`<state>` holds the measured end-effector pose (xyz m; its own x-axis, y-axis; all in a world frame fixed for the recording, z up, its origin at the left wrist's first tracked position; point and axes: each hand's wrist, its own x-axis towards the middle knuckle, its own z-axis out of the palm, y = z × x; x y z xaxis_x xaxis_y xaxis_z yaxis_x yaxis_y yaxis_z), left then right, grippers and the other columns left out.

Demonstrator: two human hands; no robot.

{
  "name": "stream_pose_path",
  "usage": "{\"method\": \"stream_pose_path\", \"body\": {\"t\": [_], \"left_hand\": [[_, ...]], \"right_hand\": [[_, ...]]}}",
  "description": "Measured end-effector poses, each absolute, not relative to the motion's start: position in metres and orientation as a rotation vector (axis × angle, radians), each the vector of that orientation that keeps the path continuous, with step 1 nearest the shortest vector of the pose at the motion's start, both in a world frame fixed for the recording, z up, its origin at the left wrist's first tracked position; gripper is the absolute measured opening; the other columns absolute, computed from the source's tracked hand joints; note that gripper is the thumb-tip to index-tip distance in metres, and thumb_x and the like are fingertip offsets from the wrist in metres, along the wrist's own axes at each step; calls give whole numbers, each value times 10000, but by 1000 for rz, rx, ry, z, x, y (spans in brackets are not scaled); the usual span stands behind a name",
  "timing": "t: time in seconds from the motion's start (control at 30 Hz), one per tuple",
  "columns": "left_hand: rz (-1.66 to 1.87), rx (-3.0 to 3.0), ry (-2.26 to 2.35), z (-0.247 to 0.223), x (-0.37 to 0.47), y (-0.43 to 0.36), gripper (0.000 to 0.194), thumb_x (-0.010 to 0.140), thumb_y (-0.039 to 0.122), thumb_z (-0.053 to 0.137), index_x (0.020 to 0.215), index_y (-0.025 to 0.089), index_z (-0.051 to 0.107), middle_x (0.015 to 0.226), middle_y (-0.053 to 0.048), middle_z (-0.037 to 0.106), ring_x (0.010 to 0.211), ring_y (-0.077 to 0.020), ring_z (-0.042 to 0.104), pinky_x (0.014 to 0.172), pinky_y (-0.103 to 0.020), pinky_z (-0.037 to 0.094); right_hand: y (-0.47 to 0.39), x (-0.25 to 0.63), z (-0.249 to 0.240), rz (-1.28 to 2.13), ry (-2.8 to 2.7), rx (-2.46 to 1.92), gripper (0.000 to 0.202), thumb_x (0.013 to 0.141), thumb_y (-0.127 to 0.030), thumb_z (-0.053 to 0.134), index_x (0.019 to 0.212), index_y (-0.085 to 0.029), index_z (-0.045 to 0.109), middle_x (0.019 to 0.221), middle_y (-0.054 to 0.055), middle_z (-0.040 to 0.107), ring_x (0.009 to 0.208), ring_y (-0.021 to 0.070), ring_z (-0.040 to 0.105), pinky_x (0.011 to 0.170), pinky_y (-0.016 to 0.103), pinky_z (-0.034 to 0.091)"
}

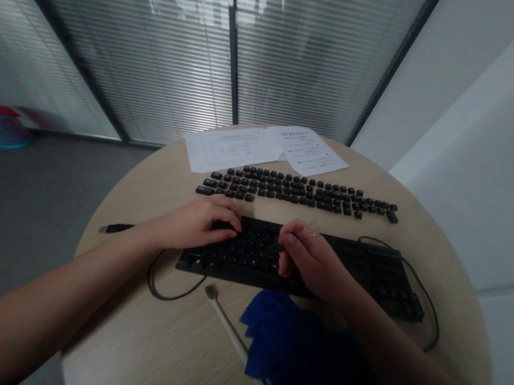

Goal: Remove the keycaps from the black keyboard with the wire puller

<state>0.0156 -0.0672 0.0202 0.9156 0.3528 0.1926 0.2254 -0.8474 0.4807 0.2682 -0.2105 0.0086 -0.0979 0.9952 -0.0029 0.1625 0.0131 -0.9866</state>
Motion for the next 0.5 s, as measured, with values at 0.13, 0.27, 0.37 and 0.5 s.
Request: {"method": "stream_pose_path", "body": {"t": [0.13, 0.27, 0.37, 0.5], "left_hand": [[379, 2618, 371, 18, 17, -69, 150, 951, 243, 687, 1059, 202, 783, 1244, -108, 709, 1168, -268, 657, 1057, -472, 518], [321, 2613, 362, 18, 17, -71, 210, 921, 233, 740, 1124, 195, 780, 1418, -147, 655, 1313, -304, 611, 1124, -499, 486], [279, 2618, 352, 17, 17, -72, 262, 895, 242, 774, 1153, 194, 780, 1463, -159, 636, 1342, -321, 602, 1137, -510, 479], [255, 2627, 340, 16, 16, -71, 293, 881, 245, 787, 1171, 205, 780, 1464, -152, 640, 1342, -331, 606, 1134, -517, 479]], "right_hand": [[-212, 258, 3, 1134, -1497, -1366, 327, 975, -556, 543, 891, -244, 490, 576, -46, 607, 501, 138, 590, 524, 248, 482], [-212, 253, 4, 1070, -1560, -1437, 265, 976, -491, 502, 880, -244, 488, 591, -36, 608, 517, 138, 574, 524, 242, 459], [-211, 250, 6, 1034, -1597, -1453, 244, 981, -467, 478, 878, -246, 487, 593, -34, 610, 511, 138, 554, 515, 243, 434], [-212, 246, 10, 1000, -1674, -1469, 213, 993, -421, 474, 868, -249, 483, 614, -33, 617, 518, 138, 550, 518, 249, 409]]}}
